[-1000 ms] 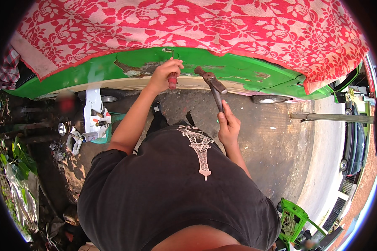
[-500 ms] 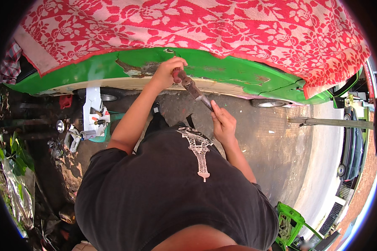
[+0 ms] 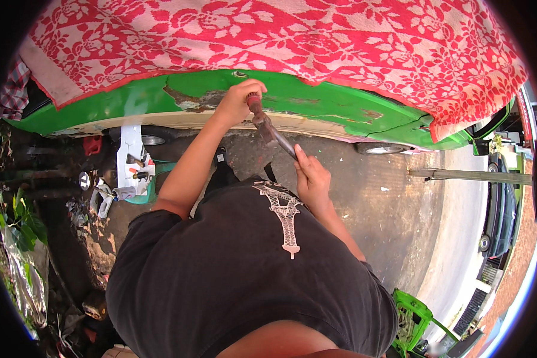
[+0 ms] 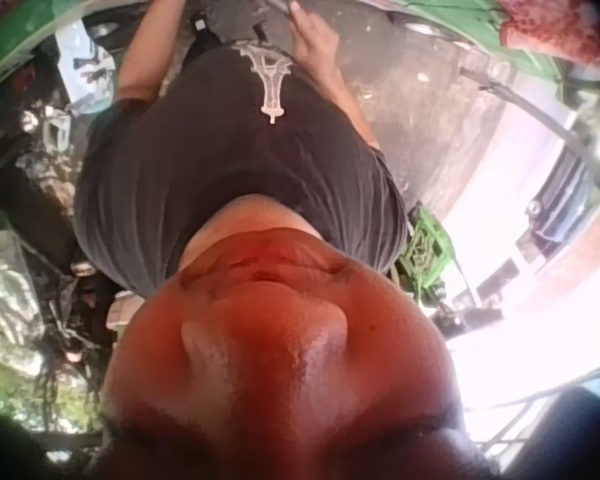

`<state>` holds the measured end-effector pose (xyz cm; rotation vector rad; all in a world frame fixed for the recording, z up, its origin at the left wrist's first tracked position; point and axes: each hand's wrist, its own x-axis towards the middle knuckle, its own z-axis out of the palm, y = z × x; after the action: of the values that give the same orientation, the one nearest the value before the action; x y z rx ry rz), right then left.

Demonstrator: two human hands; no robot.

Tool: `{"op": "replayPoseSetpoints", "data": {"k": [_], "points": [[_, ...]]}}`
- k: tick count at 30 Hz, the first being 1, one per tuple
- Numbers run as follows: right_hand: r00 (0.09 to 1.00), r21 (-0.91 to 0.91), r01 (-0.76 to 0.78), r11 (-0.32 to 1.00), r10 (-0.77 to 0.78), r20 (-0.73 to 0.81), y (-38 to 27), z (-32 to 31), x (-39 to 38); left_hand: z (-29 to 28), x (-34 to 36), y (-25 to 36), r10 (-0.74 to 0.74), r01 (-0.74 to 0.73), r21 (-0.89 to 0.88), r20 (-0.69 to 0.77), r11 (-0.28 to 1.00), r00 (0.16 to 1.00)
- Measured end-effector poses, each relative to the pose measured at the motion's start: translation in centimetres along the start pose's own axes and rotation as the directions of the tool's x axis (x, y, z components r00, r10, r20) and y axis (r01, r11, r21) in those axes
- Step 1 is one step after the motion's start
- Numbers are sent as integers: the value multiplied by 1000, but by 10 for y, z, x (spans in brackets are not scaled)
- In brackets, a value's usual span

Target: The person uses a hammer and a small metal tool to repeatedly tap and scrape a damaged area on the green body panel of a vehicle, likely to remove paint or smooth dents. The work is performed under a patterned cloth covering the upper part of the vehicle.

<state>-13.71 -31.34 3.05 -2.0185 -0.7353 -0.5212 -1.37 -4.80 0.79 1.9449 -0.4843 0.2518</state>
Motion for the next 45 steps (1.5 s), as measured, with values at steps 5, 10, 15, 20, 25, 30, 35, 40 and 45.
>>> {"op": "replayPoseSetpoints", "data": {"k": [5, 10, 15, 20, 25, 30, 35, 40, 45], "points": [[997, 114, 13, 993, -4, -82, 1, 1, 3, -2, -1, -1, -3, 3, 25, 24, 1000, 1000], [997, -14, -69, 998, 70, 46, 5, 1, 9, -7, 12, 8, -35, 31, 48, 75, 998, 997], [993, 79, -10, 997, 20, -117, -1, -1, 10, -9, 15, 5, -52, 50, 33, 59, 998, 997], [991, -75, -113, 991, 117, 57, 6, -2, 29, -9, 23, 8, -164, 165, -6, 67, 986, 984], [995, 55, -14, 998, 20, -102, 5, -6, 33, -8, 26, 2, -20, 21, 25, -36, 999, 999], [974, -50, -214, 975, 217, 67, 12, -2, 37, -17, 17, -33, -368, 359, 113, 66, 926, 927], [927, 209, -330, 921, 358, -111, 10, -11, 21, -8, -36, -44, -106, 108, -30, 64, 994, 992], [879, 235, -434, 870, 467, -103, 22, -16, 13, -4, -52, -39, 55, -54, -16, 38, 998, 998], [846, 292, -489, 822, 529, -71, 28, -12, 1, -9, -39, -21, 124, -124, -41, -13, 991, 992]]}}
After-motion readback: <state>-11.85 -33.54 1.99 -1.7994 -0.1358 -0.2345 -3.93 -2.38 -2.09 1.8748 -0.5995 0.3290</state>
